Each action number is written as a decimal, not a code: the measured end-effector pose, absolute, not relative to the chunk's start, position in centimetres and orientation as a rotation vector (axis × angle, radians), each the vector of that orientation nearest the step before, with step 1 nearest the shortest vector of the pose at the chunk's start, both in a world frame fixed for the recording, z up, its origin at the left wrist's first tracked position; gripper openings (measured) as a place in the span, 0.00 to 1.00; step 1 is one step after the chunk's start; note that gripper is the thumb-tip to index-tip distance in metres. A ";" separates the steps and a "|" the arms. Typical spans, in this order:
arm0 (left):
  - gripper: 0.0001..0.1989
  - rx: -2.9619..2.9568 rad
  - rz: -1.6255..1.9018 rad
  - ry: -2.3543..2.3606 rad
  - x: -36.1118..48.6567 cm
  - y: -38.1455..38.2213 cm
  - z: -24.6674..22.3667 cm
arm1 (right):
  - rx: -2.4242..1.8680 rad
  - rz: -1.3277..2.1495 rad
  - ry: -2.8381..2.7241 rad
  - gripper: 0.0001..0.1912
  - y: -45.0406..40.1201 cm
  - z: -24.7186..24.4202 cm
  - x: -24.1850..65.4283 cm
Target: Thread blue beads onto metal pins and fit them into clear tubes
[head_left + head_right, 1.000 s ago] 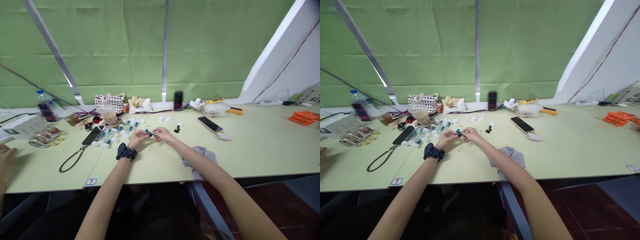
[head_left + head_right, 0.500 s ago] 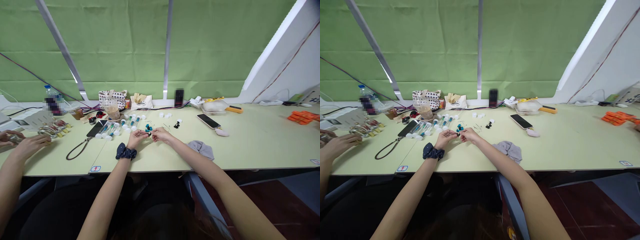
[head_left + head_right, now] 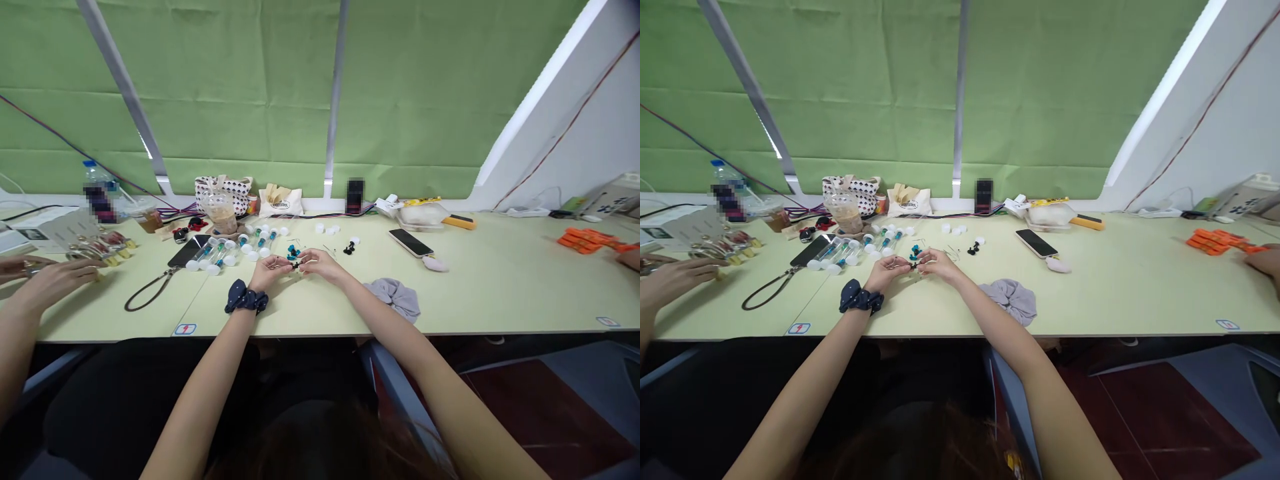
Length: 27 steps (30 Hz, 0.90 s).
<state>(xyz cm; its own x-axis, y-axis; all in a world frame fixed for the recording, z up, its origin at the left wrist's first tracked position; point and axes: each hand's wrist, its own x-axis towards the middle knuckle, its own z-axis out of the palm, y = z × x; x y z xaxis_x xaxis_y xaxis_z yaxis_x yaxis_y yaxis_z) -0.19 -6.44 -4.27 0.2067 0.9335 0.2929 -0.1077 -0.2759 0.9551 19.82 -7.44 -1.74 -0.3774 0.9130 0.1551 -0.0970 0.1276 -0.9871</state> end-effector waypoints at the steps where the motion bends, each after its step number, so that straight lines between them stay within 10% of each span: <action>1: 0.17 1.445 1.274 0.827 -0.2 -6.5 -4.3 | -0.852 1.405 -1.510 0.19 -7.4 -1.8 19.8; 27: 0.18 1.384 1.140 0.742 -0.4 -6.7 -3.9 | -1.072 1.285 -1.640 0.18 -7.5 -2.1 19.0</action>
<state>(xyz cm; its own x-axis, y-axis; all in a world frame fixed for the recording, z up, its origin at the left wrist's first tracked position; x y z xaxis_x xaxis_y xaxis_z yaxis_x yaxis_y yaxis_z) -0.36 -6.67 -3.93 0.3308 0.9191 0.2139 -0.1765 -0.1624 0.9708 18.99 -7.45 -2.12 -0.3426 0.9364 0.0755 0.1510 0.1342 -0.9794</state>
